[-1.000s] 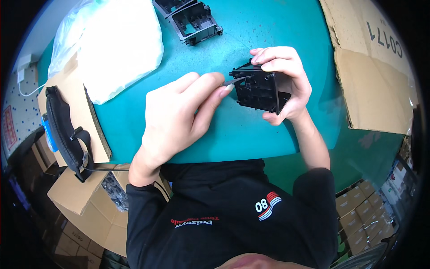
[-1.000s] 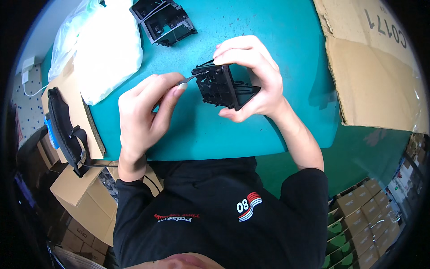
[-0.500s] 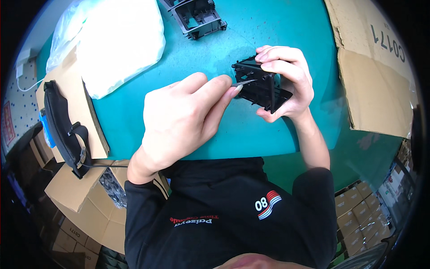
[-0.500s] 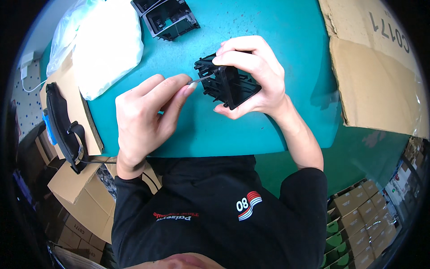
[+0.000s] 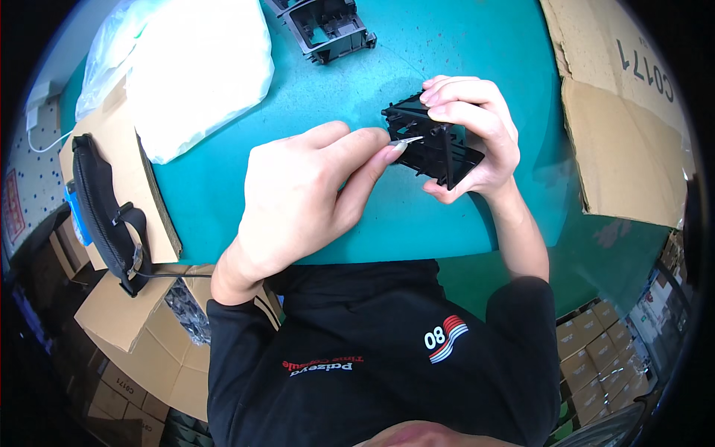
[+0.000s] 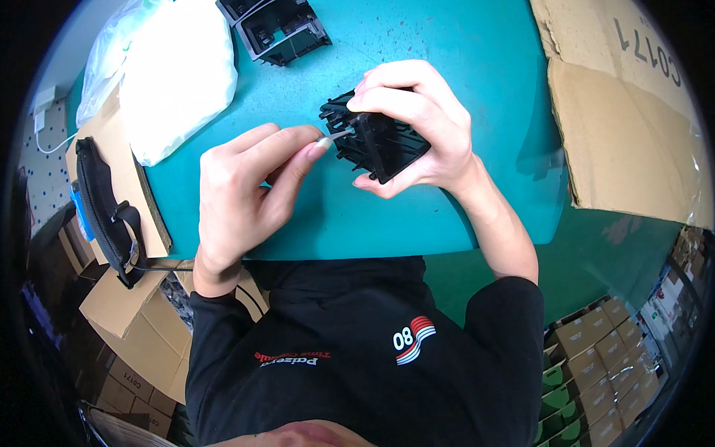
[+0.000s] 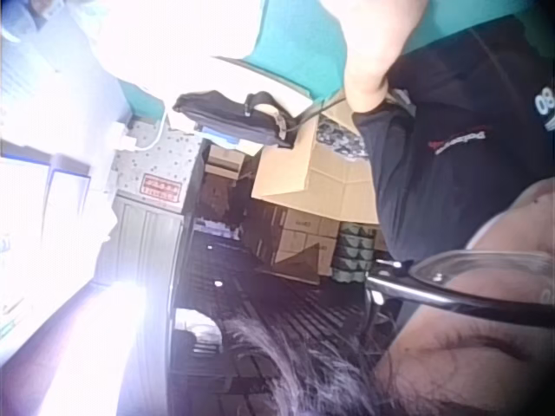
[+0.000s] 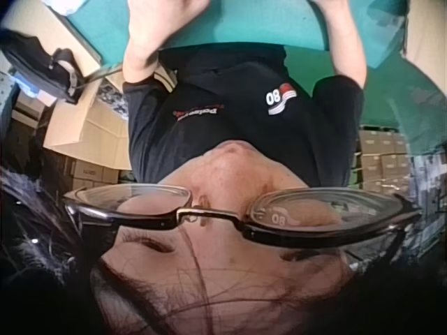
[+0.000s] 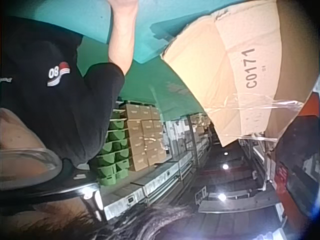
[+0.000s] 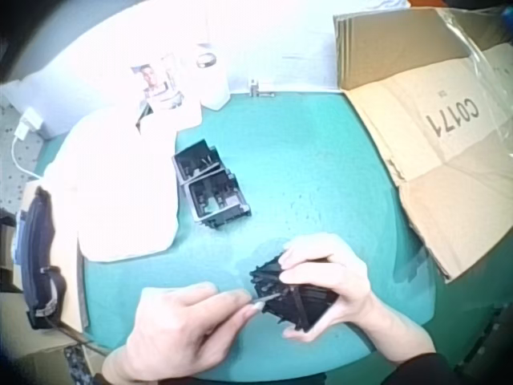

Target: The person uses a small metal tool to scrape and clean the interior of black plastic electronic components on a green workbench. After cleaning, the person places the components into clear plastic bags and then puts the bags into a cardboard box.

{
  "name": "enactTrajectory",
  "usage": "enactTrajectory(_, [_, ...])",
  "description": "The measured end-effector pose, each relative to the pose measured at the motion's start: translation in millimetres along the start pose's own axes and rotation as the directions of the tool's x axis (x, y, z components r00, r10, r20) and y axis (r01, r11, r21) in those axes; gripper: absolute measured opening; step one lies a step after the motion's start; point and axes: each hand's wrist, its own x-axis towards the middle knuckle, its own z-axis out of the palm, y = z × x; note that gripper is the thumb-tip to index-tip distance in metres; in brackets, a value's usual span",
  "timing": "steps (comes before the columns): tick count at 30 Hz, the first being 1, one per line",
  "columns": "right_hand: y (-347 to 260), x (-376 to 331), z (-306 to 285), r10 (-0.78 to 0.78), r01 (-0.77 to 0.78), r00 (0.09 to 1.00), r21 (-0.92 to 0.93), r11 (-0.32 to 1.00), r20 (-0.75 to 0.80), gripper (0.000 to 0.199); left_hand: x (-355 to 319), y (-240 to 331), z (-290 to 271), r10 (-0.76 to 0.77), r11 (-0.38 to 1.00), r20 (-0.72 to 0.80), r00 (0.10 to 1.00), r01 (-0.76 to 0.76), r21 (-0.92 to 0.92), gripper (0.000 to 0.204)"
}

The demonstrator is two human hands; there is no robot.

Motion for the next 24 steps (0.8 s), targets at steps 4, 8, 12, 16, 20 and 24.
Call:
enactTrajectory(4, [-1,1,0,-0.006,0.006,1.000,-0.009,1.000,0.005,0.065,0,-4,1,0.000,0.997,0.032,0.999,0.003,-0.072,0.004])
enactTrajectory(8, [-1,1,-1,-0.009,0.010,1.000,-0.034,0.999,0.029,0.065,2,-8,2,-0.007,0.990,0.064,0.998,0.016,-0.144,0.005])
enactTrajectory(12, [-3,1,-3,0.019,-0.016,0.998,-0.058,0.998,0.055,0.064,0,-10,4,0.068,0.996,0.074,0.995,-0.072,0.049,0.007])
enactTrajectory(16, [-6,5,-8,0.020,-0.001,0.994,-0.170,0.985,0.110,0.064,-3,-8,10,0.213,0.805,0.101,0.972,-0.233,0.545,0.010])
enactTrajectory(20, [-8,7,-10,0.004,0.024,0.993,-0.231,0.973,0.120,0.065,-1,-14,14,0.270,0.763,0.051,0.962,-0.245,0.598,0.014])
enactTrajectory(24, [-5,7,-18,-0.032,0.050,0.997,-0.285,0.957,0.069,0.072,5,-20,16,0.278,0.892,-0.090,0.956,-0.222,0.394,0.025])
